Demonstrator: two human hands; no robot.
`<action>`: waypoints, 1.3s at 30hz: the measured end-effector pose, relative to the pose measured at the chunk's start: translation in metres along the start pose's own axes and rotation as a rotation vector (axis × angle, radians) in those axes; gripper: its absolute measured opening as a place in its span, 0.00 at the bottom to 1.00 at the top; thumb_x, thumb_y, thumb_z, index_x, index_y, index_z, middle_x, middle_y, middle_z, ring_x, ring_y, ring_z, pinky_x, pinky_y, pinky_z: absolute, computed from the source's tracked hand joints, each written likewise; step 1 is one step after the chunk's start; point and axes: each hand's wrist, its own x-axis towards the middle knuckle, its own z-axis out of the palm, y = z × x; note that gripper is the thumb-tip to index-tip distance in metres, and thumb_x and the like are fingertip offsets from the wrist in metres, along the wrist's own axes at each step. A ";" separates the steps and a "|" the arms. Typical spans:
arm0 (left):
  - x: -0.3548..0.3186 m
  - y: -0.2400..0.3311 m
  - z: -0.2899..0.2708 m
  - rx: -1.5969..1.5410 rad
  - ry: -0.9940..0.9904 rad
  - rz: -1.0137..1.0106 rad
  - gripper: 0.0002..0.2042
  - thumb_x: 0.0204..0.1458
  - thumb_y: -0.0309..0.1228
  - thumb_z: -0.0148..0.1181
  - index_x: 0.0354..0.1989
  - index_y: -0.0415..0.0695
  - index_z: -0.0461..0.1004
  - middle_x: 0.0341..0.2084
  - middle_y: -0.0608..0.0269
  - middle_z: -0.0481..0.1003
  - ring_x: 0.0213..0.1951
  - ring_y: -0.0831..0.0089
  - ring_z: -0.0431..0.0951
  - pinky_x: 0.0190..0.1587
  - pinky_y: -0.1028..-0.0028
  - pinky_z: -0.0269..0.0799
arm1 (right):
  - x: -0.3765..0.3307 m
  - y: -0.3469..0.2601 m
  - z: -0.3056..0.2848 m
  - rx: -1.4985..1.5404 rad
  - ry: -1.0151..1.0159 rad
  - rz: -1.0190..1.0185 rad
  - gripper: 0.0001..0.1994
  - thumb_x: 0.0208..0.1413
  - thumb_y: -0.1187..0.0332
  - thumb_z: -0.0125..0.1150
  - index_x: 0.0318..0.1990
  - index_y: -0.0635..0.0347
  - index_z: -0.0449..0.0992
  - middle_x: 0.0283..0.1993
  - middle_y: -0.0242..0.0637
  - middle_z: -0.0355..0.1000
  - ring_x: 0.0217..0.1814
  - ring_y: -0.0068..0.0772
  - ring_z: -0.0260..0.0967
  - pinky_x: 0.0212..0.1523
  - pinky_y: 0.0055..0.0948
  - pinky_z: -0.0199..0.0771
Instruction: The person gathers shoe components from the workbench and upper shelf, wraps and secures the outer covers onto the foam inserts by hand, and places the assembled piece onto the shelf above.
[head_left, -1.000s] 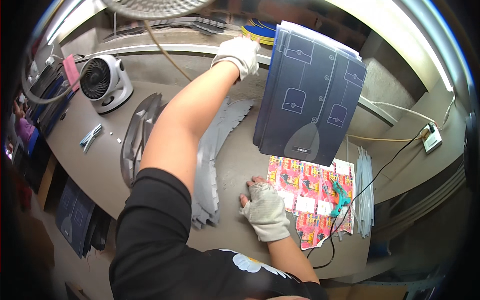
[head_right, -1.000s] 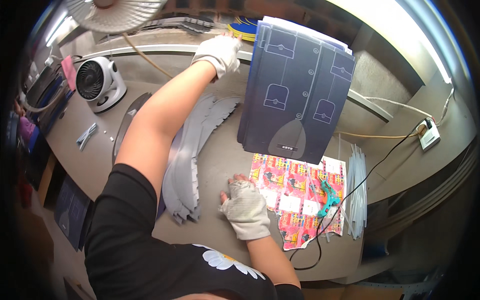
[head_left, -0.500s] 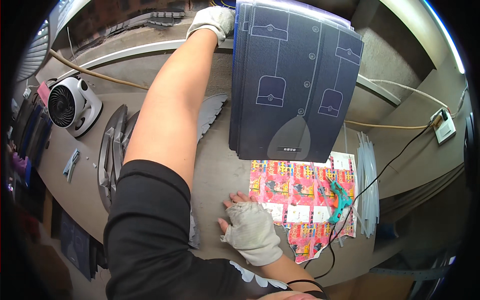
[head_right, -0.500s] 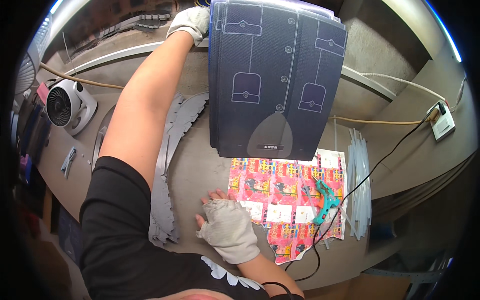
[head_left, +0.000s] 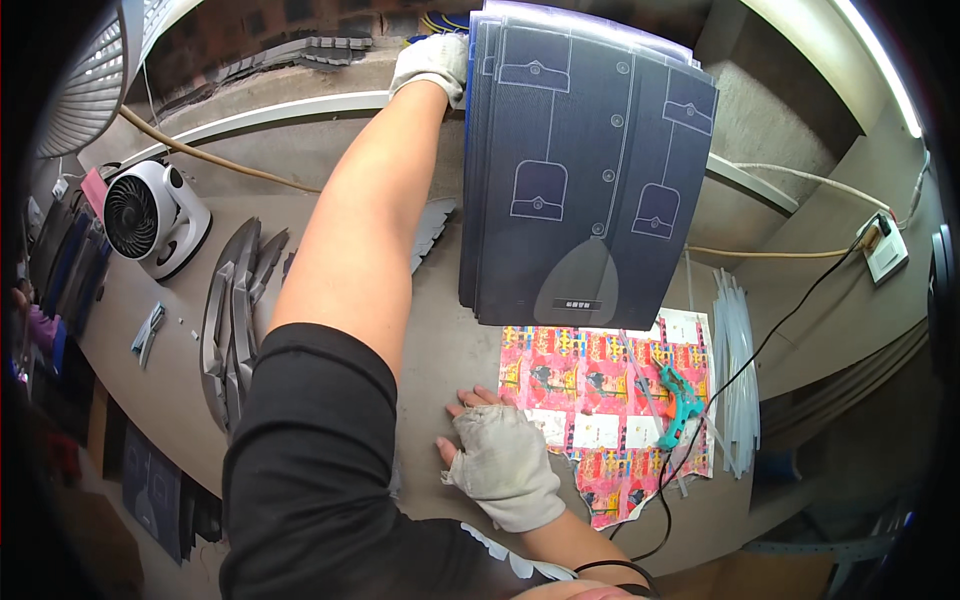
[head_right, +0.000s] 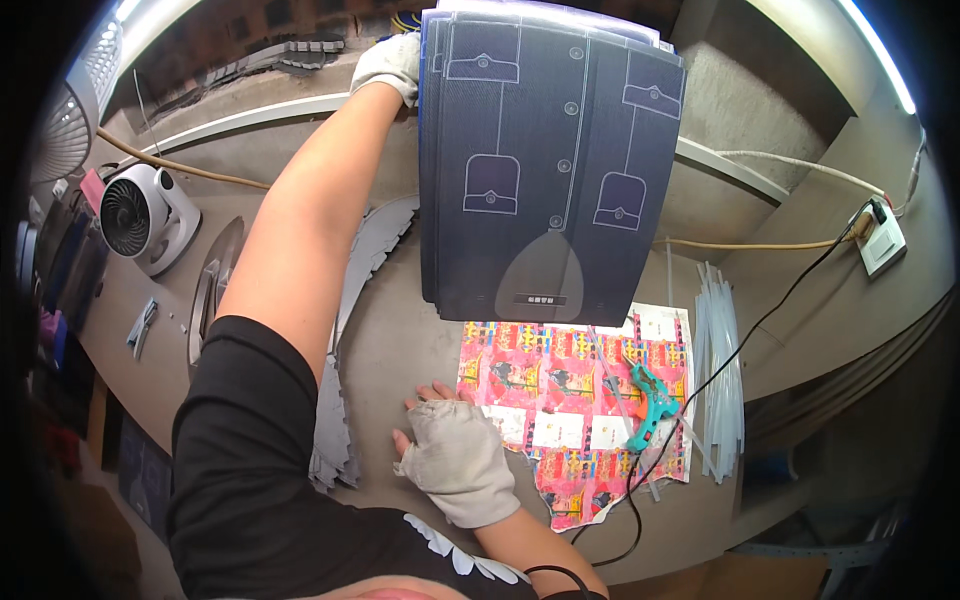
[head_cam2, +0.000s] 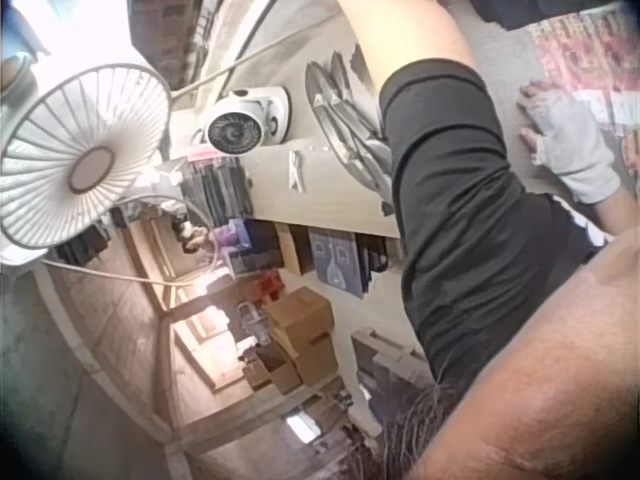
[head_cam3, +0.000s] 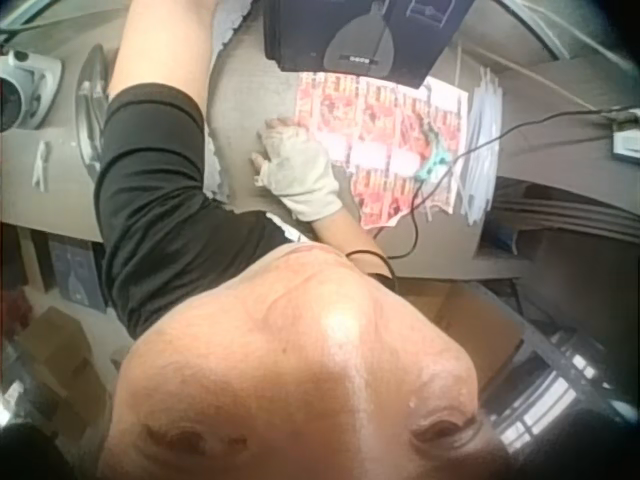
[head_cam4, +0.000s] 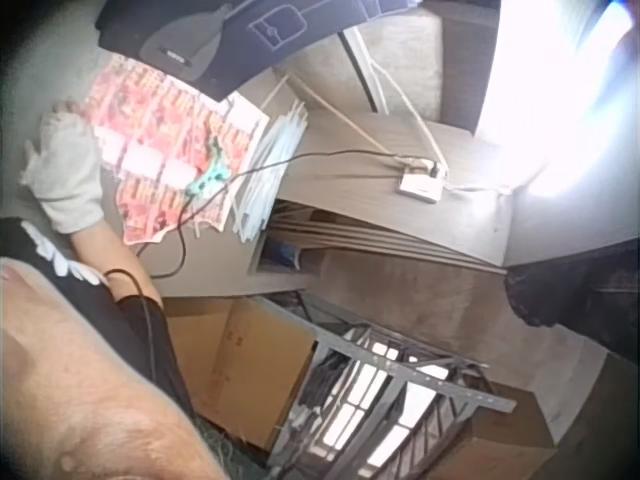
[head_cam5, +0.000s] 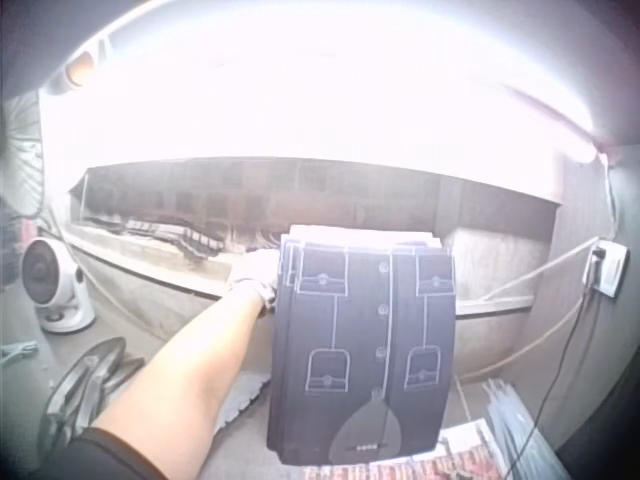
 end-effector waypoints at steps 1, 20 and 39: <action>-0.002 -0.003 0.003 0.002 -0.003 -0.004 0.20 0.74 0.42 0.50 0.59 0.52 0.89 0.60 0.54 0.87 0.60 0.53 0.88 0.62 0.54 0.85 | -0.001 -0.001 0.001 -0.008 0.000 -0.006 0.25 0.62 0.54 0.74 0.62 0.58 0.86 0.71 0.44 0.80 0.79 0.51 0.73 0.82 0.53 0.66; 0.087 -0.012 0.017 -0.141 -0.304 0.273 0.19 0.70 0.38 0.57 0.62 0.43 0.84 0.68 0.46 0.81 0.67 0.50 0.82 0.69 0.55 0.79 | 0.004 0.000 -0.021 0.097 -0.065 0.036 0.24 0.62 0.53 0.72 0.61 0.58 0.87 0.73 0.52 0.77 0.77 0.56 0.72 0.79 0.60 0.67; 0.174 -0.012 0.010 -0.560 -0.787 0.225 0.37 0.69 0.33 0.65 0.87 0.51 0.60 0.75 0.55 0.76 0.66 0.65 0.80 0.72 0.67 0.72 | 0.010 0.009 0.004 0.082 -0.164 0.055 0.25 0.64 0.49 0.66 0.64 0.49 0.85 0.77 0.41 0.74 0.81 0.48 0.68 0.80 0.63 0.65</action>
